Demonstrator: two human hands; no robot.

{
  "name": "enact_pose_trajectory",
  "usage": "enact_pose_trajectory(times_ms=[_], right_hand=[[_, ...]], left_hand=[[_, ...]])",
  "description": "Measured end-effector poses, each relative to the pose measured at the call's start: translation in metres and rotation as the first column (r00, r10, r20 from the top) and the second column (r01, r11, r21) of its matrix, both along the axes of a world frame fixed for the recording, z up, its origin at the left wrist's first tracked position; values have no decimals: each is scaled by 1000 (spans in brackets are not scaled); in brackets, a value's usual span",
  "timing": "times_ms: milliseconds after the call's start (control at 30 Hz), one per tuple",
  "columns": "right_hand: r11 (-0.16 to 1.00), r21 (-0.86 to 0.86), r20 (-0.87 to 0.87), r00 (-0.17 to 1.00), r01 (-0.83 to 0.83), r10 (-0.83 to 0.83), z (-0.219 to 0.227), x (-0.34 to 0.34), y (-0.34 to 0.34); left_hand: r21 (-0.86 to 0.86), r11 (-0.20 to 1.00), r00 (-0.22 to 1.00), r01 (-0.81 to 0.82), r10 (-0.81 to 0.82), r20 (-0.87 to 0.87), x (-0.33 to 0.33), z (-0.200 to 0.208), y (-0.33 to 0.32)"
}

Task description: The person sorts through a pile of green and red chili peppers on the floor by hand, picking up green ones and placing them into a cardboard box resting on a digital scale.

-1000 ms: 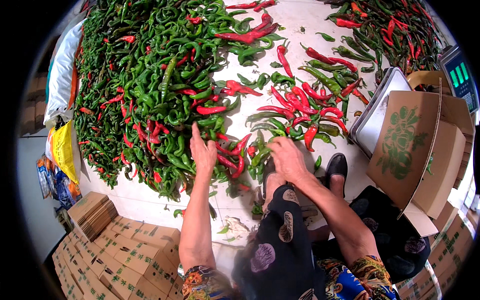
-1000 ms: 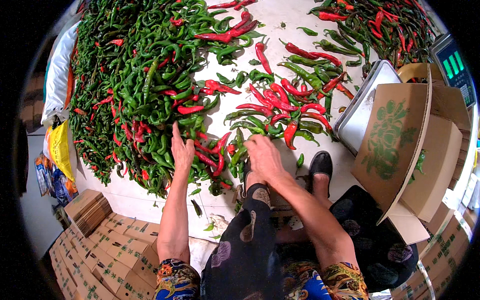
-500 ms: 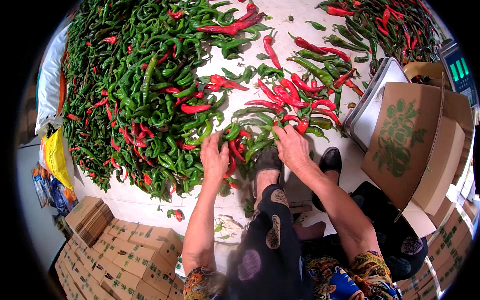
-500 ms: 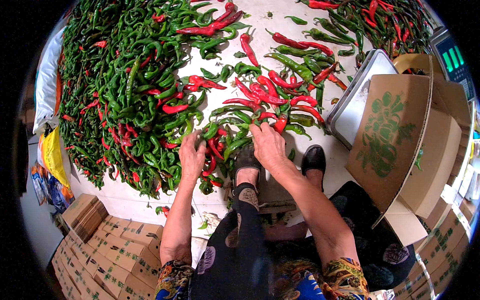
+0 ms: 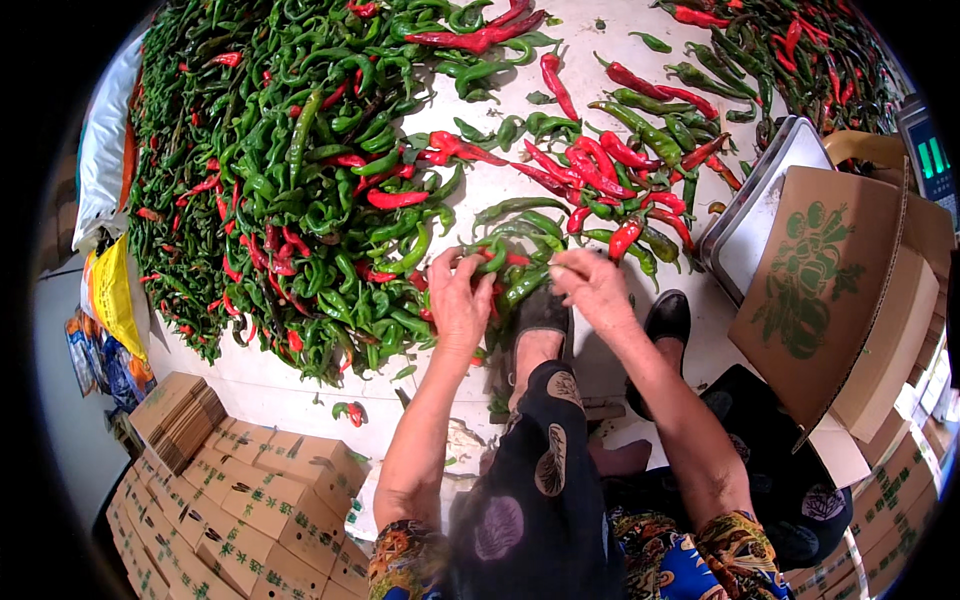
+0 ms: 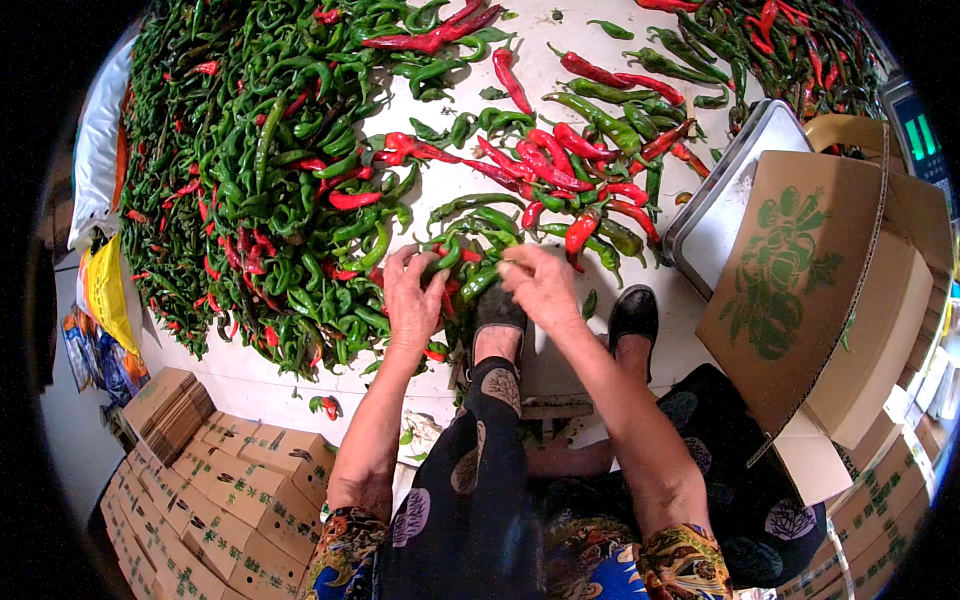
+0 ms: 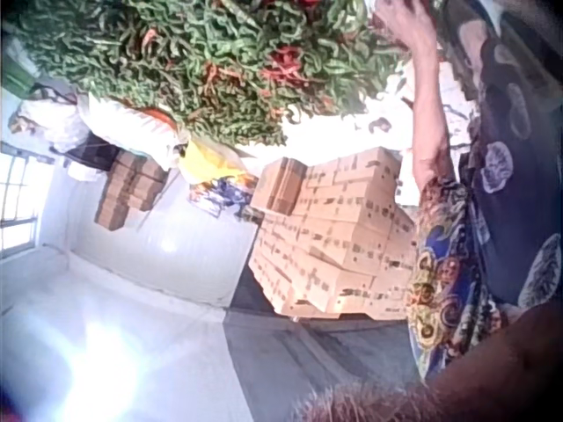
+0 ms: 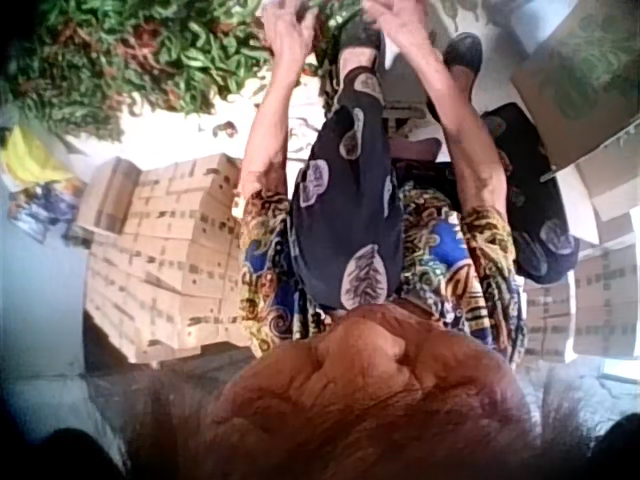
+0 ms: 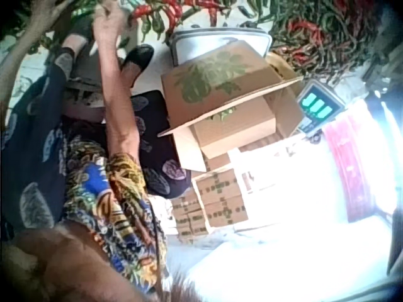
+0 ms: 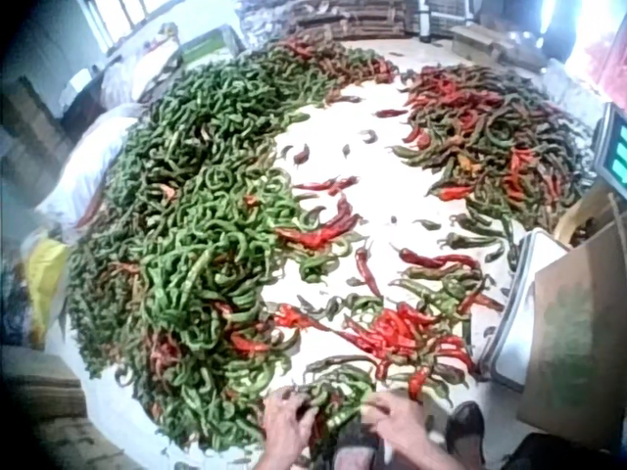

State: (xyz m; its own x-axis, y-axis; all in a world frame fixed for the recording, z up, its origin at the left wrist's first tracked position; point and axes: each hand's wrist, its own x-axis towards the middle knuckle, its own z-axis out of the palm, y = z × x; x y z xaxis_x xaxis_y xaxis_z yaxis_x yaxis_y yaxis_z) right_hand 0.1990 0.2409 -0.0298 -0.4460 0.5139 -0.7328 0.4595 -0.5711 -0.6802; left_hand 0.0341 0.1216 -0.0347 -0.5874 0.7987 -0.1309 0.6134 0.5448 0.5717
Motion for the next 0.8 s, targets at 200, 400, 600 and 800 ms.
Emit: enact_pose_trajectory(times_ms=[200,400,600,800], right_hand=[[835,-421,-168,874,355,-456,-9,-5,-24],[870,-165,-45,878,464,-477,-16,26,-5],[865,-283,-44,895,414,-443,10,29,12],[938,-132,4,947,320,-322,-2,48,11]], left_hand=[[165,978,963,130,-164,212,49,33,20],[177,978,988,-108,85,133,0,19,47],[95,968,941,-231,197,274,-46,-26,45],[62,998,974,-28,13,226,-3,4,1]])
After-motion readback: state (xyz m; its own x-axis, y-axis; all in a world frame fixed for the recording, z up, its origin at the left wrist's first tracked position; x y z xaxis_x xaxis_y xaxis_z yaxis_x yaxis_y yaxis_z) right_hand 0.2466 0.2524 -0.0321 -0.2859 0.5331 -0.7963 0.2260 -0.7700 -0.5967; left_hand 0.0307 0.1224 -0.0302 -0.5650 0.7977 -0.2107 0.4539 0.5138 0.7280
